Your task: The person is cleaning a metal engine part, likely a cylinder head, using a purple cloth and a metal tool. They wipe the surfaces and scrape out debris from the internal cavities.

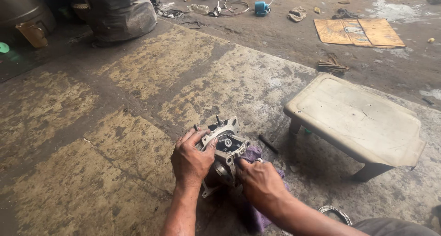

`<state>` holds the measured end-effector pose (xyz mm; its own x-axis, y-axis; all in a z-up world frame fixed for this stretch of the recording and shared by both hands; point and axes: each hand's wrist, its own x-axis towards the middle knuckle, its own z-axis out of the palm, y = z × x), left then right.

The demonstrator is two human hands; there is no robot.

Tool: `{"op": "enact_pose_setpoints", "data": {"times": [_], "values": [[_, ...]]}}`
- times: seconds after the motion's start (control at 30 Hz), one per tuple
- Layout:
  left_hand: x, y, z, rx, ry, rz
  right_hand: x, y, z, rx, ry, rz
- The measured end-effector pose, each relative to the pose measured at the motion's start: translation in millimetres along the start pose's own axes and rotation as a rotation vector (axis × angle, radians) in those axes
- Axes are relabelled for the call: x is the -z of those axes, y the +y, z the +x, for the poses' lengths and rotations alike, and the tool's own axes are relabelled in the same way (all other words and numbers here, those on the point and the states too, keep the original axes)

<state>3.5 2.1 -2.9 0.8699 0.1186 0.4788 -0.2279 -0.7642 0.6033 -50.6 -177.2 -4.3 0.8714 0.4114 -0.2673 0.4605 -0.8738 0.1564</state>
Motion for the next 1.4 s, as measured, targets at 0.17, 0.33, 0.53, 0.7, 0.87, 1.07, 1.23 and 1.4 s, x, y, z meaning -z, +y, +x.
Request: {"op": "enact_pose_setpoints", "data": {"times": [0.17,0.33,0.53,0.7,0.87,1.07,1.23,1.4], "values": [[-7,-13,2,0.019,-0.026,0.008,60,65,-30,-0.329,-0.295,0.436],[-1,-11,3,0.06,-0.042,-0.048,58,101,-29,-0.58,0.0,1.037],[-5,-8,2,0.037,-0.011,-0.043,-9,74,6,-0.148,-0.082,1.418],[-8,-17,5,-0.036,-0.084,-0.061,-29,81,36,0.012,-0.251,1.953],[-8,-15,11,0.013,-0.086,-0.033,-36,75,31,0.068,0.113,1.254],[-1,-22,4,0.015,-0.033,-0.064,-44,86,34,-0.513,0.185,1.297],[-3,-29,10,0.026,-0.057,-0.074,-19,111,21,-0.522,0.098,1.574],[0,-15,5,0.059,-0.076,-0.088,-25,79,31,0.118,-0.011,1.98]]}}
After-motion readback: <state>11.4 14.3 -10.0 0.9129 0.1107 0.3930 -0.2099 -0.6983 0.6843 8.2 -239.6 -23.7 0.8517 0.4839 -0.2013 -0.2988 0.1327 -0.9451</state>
